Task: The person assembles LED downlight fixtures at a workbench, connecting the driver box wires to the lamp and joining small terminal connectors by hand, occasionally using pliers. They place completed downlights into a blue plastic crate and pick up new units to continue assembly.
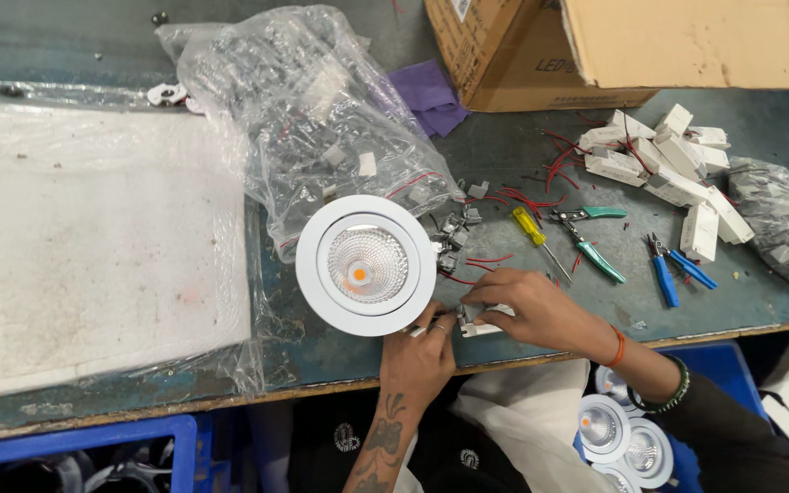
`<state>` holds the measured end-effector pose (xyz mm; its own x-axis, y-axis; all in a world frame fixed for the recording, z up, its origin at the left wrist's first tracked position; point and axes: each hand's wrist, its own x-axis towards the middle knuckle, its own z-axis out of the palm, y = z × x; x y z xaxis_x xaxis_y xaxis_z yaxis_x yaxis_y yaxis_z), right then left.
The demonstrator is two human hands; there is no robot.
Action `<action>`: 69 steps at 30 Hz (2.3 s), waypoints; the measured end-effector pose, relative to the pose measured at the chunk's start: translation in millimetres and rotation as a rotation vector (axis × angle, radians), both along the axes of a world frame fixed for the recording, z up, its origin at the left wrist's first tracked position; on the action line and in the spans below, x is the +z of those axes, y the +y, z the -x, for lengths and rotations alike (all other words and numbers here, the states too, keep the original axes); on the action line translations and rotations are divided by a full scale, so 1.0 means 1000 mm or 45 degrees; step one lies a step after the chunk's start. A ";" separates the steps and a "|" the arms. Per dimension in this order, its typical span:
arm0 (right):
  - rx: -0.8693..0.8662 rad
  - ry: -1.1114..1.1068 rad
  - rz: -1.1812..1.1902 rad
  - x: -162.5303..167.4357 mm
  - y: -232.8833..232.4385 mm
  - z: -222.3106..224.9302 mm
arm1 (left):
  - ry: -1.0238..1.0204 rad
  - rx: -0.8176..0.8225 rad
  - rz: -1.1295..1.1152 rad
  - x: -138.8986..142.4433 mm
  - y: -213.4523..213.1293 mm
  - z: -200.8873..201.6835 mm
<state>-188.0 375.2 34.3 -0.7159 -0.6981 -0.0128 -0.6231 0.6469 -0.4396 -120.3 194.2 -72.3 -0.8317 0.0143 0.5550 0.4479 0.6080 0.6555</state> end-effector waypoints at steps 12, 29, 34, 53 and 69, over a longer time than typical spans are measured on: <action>-0.029 -0.163 -0.385 -0.002 -0.035 0.036 | 0.006 -0.021 -0.119 -0.013 -0.012 0.006; -0.033 0.086 0.259 -0.031 0.013 -0.032 | -0.101 -0.165 -0.162 -0.002 0.001 -0.004; -0.246 0.253 0.101 -0.048 0.012 -0.050 | -0.106 -0.235 -0.199 0.001 0.007 -0.005; -0.109 0.473 0.070 -0.063 0.016 -0.043 | -0.114 -0.195 -0.294 -0.001 0.011 0.000; -0.079 0.469 0.083 -0.057 0.028 -0.036 | -0.046 0.133 -0.678 -0.012 0.011 -0.038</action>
<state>-152.4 402.9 -22.7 -0.7049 -0.6443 0.2967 -0.7078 0.6662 -0.2349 -82.3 205.6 -83.9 -0.8322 -0.3449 0.4341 0.3745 0.2278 0.8988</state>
